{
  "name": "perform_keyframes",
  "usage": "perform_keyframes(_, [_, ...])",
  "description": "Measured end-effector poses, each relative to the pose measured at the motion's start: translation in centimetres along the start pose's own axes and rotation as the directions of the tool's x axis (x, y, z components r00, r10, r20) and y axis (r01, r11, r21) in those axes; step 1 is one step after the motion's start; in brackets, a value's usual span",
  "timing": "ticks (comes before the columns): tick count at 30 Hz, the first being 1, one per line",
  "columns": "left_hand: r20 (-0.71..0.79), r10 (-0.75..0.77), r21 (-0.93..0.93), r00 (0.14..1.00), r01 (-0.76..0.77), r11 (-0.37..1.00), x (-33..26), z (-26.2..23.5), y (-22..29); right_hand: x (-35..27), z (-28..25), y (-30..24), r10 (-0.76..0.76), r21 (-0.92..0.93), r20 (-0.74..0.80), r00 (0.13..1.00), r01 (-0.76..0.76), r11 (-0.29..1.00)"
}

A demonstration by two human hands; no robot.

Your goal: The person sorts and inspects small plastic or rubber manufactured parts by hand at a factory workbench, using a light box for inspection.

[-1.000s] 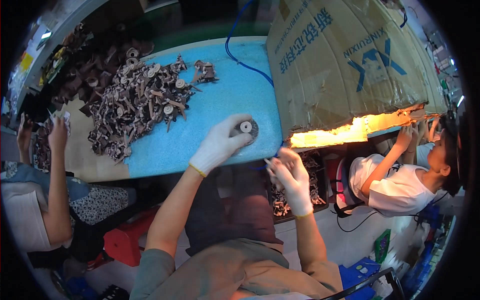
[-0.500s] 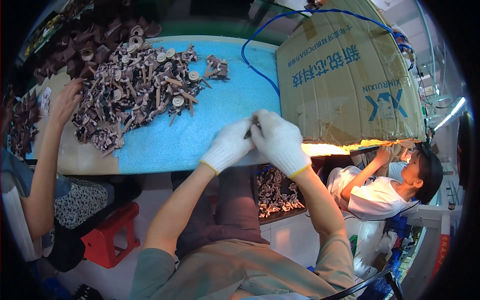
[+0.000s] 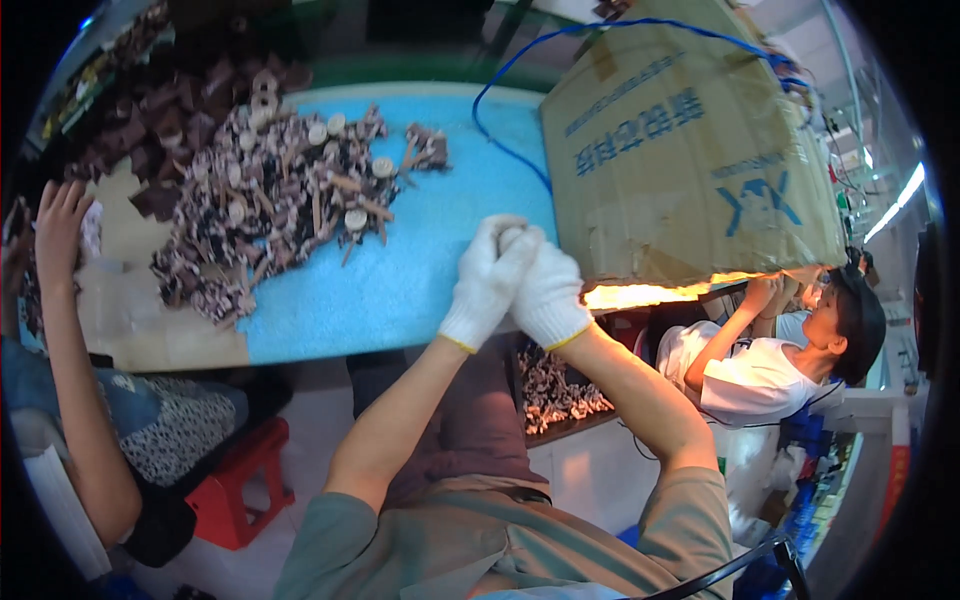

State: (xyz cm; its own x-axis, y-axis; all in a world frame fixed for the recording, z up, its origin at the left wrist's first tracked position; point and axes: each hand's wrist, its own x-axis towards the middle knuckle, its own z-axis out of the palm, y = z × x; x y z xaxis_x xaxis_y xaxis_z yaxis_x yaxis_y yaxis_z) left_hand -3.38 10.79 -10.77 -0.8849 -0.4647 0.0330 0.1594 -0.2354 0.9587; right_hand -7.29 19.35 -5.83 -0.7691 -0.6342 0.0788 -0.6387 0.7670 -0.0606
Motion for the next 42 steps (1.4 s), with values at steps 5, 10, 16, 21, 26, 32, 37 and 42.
perform_keyframes(5, [0.024,-0.026,-0.191,0.999,0.030,0.981,-1.9,-1.7,-2.3,-1.2,2.8,-0.5,-0.071,-0.024,-0.096,0.993,0.069,0.997])
perform_keyframes(10, [0.013,-0.029,-0.227,1.000,0.031,0.973,-1.0,-1.3,-2.0,-0.5,2.3,-1.0,0.102,0.106,0.064,0.993,-0.108,0.988])
perform_keyframes(16, [0.062,-0.026,-0.155,0.998,0.035,0.987,-1.2,-1.8,-1.5,-0.6,3.7,-0.3,-0.138,-0.049,-0.144,0.980,0.133,0.990])
perform_keyframes(21, [-0.106,-0.050,-0.167,0.993,0.032,0.985,-1.3,-3.8,1.9,0.4,-0.4,2.6,0.297,0.609,-0.044,0.954,-0.210,0.765])
perform_keyframes(26, [0.323,-0.464,-0.197,0.825,0.538,0.819,-2.5,-5.2,3.7,-1.1,-2.3,1.6,0.262,0.802,0.005,0.965,-0.160,0.575])
perform_keyframes(32, [0.212,-0.105,-0.034,0.972,0.114,0.993,-4.8,-6.1,5.6,-1.4,-2.2,-1.5,0.102,0.653,-0.181,0.978,0.042,0.756])
perform_keyframes(37, [0.410,0.538,0.537,0.737,-0.672,0.511,-4.0,-11.0,9.9,1.6,-3.6,-5.0,-0.047,0.874,0.479,0.877,-0.481,-0.071])
perform_keyframes(42, [-0.155,0.396,0.860,0.905,-0.074,0.505,-0.4,-19.8,12.1,4.0,-0.5,-9.0,-0.352,0.487,-0.348,0.869,0.488,0.724])
